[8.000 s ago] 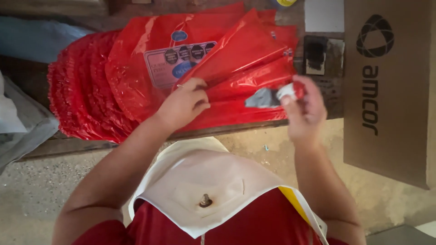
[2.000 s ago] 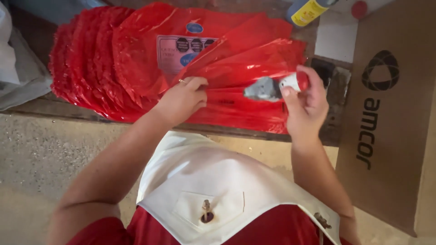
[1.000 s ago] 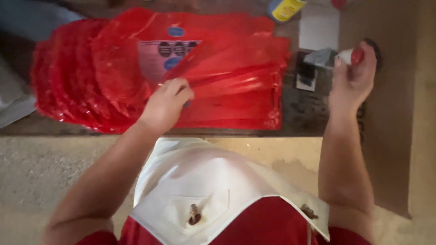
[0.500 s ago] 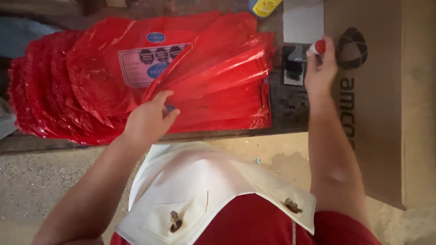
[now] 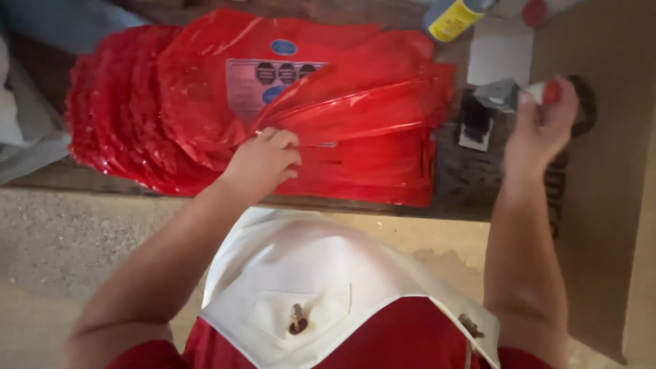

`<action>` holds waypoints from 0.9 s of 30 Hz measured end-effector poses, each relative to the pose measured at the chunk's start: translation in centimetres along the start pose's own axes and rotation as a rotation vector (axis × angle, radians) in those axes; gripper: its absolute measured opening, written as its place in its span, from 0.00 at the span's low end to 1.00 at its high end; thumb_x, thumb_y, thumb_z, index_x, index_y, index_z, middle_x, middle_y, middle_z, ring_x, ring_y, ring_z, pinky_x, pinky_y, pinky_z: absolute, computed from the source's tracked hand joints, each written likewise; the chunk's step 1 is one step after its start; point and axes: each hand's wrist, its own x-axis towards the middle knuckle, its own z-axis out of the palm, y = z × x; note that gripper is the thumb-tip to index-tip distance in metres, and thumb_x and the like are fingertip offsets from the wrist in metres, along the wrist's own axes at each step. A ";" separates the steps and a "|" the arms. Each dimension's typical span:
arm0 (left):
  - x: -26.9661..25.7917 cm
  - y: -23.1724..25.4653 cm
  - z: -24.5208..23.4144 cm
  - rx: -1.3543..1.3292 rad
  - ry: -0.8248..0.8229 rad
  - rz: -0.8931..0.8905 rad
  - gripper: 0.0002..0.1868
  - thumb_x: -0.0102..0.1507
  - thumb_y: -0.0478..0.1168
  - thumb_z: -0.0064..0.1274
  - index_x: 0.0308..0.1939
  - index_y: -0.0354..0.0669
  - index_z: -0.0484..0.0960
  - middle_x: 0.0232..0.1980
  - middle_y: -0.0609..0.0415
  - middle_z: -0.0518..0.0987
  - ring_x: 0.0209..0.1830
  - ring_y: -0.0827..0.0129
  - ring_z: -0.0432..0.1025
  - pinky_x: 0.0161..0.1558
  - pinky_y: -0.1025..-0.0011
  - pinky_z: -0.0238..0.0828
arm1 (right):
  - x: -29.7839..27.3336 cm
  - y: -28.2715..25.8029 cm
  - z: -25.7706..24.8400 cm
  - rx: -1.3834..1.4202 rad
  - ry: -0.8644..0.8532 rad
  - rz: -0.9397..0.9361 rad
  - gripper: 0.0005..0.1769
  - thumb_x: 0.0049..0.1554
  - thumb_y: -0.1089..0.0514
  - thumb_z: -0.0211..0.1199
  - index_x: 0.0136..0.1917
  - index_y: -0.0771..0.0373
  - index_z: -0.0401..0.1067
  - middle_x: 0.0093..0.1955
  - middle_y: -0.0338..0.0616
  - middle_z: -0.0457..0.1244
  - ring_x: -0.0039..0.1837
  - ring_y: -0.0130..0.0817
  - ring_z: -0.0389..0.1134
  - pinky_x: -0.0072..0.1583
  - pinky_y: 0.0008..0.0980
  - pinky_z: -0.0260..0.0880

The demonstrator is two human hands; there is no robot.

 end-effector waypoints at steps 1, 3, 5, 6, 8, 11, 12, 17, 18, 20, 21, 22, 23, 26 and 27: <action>-0.1 0.0 0.2 -0.001 0.005 -0.014 0.08 0.59 0.47 0.63 0.40 0.54 0.87 0.55 0.63 0.73 0.54 0.57 0.69 0.44 0.56 0.74 | -0.4 -2.3 0.5 0.008 -0.012 -0.003 0.25 0.65 0.75 0.65 0.71 0.66 0.64 0.66 0.59 0.64 0.66 0.46 0.67 0.67 0.37 0.69; 0.0 -0.2 0.3 -0.016 0.108 0.024 0.07 0.63 0.44 0.58 0.31 0.53 0.85 0.48 0.63 0.73 0.45 0.59 0.69 0.30 0.57 0.69 | -1.7 -6.9 1.0 0.118 -0.036 0.221 0.23 0.67 0.62 0.66 0.73 0.61 0.64 0.60 0.46 0.66 0.59 0.34 0.68 0.54 0.31 0.70; 0.2 0.1 -0.8 -0.073 0.088 -0.020 0.07 0.64 0.43 0.56 0.33 0.52 0.86 0.49 0.62 0.75 0.46 0.57 0.70 0.32 0.57 0.71 | -3.3 -10.6 2.4 0.059 -0.051 0.234 0.22 0.64 0.64 0.64 0.70 0.60 0.67 0.58 0.46 0.67 0.55 0.32 0.68 0.50 0.27 0.70; 0.3 0.4 -1.2 -0.134 0.060 -0.054 0.08 0.65 0.43 0.54 0.35 0.51 0.87 0.49 0.61 0.77 0.46 0.56 0.71 0.35 0.56 0.72 | -4.2 -12.5 2.9 -0.010 -0.058 0.252 0.21 0.61 0.67 0.62 0.67 0.60 0.69 0.56 0.45 0.67 0.51 0.30 0.69 0.47 0.23 0.70; 0.3 -0.8 0.4 -0.115 0.116 -0.057 0.05 0.65 0.45 0.56 0.38 0.53 0.85 0.49 0.62 0.77 0.49 0.57 0.73 0.39 0.58 0.75 | -6.8 -14.1 4.3 -0.015 -0.170 0.156 0.22 0.60 0.66 0.66 0.67 0.64 0.70 0.55 0.51 0.66 0.52 0.39 0.69 0.50 0.31 0.72; 0.3 -1.4 1.0 -0.127 0.187 -0.081 0.06 0.67 0.47 0.55 0.41 0.54 0.82 0.50 0.63 0.77 0.51 0.60 0.76 0.45 0.62 0.78 | -9.6 -15.3 7.0 -0.015 -0.377 -0.012 0.26 0.55 0.62 0.74 0.66 0.67 0.73 0.54 0.56 0.66 0.54 0.51 0.71 0.54 0.40 0.74; 0.2 -1.5 0.9 -0.158 0.198 -0.103 0.06 0.68 0.47 0.54 0.42 0.53 0.81 0.50 0.63 0.77 0.51 0.62 0.77 0.46 0.64 0.77 | -10.5 -15.5 8.0 -0.007 -0.470 -0.080 0.30 0.50 0.60 0.79 0.65 0.65 0.75 0.54 0.55 0.69 0.56 0.53 0.73 0.56 0.41 0.74; 0.3 -1.0 0.9 -0.119 0.333 -0.119 0.06 0.68 0.47 0.55 0.43 0.52 0.81 0.51 0.60 0.75 0.49 0.55 0.77 0.46 0.63 0.79 | -12.2 -16.8 12.4 -0.032 -0.486 -0.326 0.26 0.52 0.55 0.79 0.61 0.62 0.77 0.53 0.47 0.70 0.53 0.46 0.73 0.57 0.39 0.75; 0.2 -0.6 0.8 -0.081 0.379 -0.154 0.06 0.67 0.47 0.56 0.42 0.52 0.81 0.51 0.59 0.74 0.47 0.50 0.76 0.46 0.60 0.80 | -12.4 -17.0 13.0 -0.043 -0.456 -0.383 0.24 0.52 0.55 0.79 0.60 0.63 0.77 0.52 0.48 0.69 0.51 0.46 0.73 0.55 0.40 0.75; -0.1 -0.4 1.0 0.026 0.438 -0.174 0.07 0.67 0.51 0.55 0.42 0.56 0.81 0.46 0.60 0.71 0.43 0.53 0.75 0.41 0.60 0.79 | -13.2 -16.5 14.1 -0.044 -0.450 -0.406 0.24 0.52 0.54 0.79 0.60 0.62 0.77 0.52 0.49 0.69 0.51 0.47 0.73 0.55 0.41 0.75; -0.2 -0.3 1.2 0.134 0.494 -0.187 0.08 0.67 0.54 0.55 0.41 0.60 0.82 0.42 0.61 0.69 0.39 0.57 0.75 0.36 0.59 0.79 | -13.6 -16.2 14.5 -0.048 -0.439 -0.426 0.24 0.52 0.53 0.79 0.60 0.61 0.78 0.51 0.50 0.69 0.51 0.48 0.73 0.54 0.42 0.75; -0.1 -0.2 1.7 0.134 0.493 -0.188 0.08 0.67 0.54 0.55 0.41 0.60 0.82 0.42 0.61 0.69 0.39 0.57 0.75 0.36 0.59 0.79 | -14.0 -15.8 14.8 -0.048 -0.440 -0.426 0.24 0.52 0.53 0.79 0.60 0.61 0.78 0.51 0.50 0.69 0.51 0.48 0.73 0.54 0.42 0.75; -0.1 -0.2 2.1 0.090 0.325 -0.322 0.10 0.70 0.58 0.46 0.47 0.67 0.78 0.37 0.62 0.72 0.37 0.58 0.78 0.38 0.57 0.79 | -14.5 -15.5 15.1 -0.066 -0.420 -0.422 0.25 0.51 0.53 0.80 0.60 0.61 0.78 0.51 0.49 0.70 0.51 0.47 0.73 0.55 0.41 0.75; 0.3 0.9 0.8 -0.117 0.118 -0.505 0.12 0.72 0.59 0.40 0.57 0.73 0.70 0.35 0.57 0.80 0.40 0.54 0.81 0.45 0.52 0.78 | -13.3 -16.5 14.6 -0.054 -0.432 -0.352 0.26 0.51 0.55 0.80 0.61 0.62 0.77 0.52 0.50 0.70 0.52 0.48 0.73 0.56 0.41 0.75; 0.4 1.4 -0.1 -0.282 0.069 -0.551 0.14 0.71 0.56 0.42 0.61 0.71 0.65 0.39 0.50 0.83 0.45 0.47 0.81 0.50 0.48 0.77 | -12.6 -17.2 14.1 -0.027 -0.465 -0.276 0.26 0.53 0.56 0.79 0.62 0.63 0.77 0.52 0.52 0.70 0.54 0.51 0.73 0.57 0.43 0.74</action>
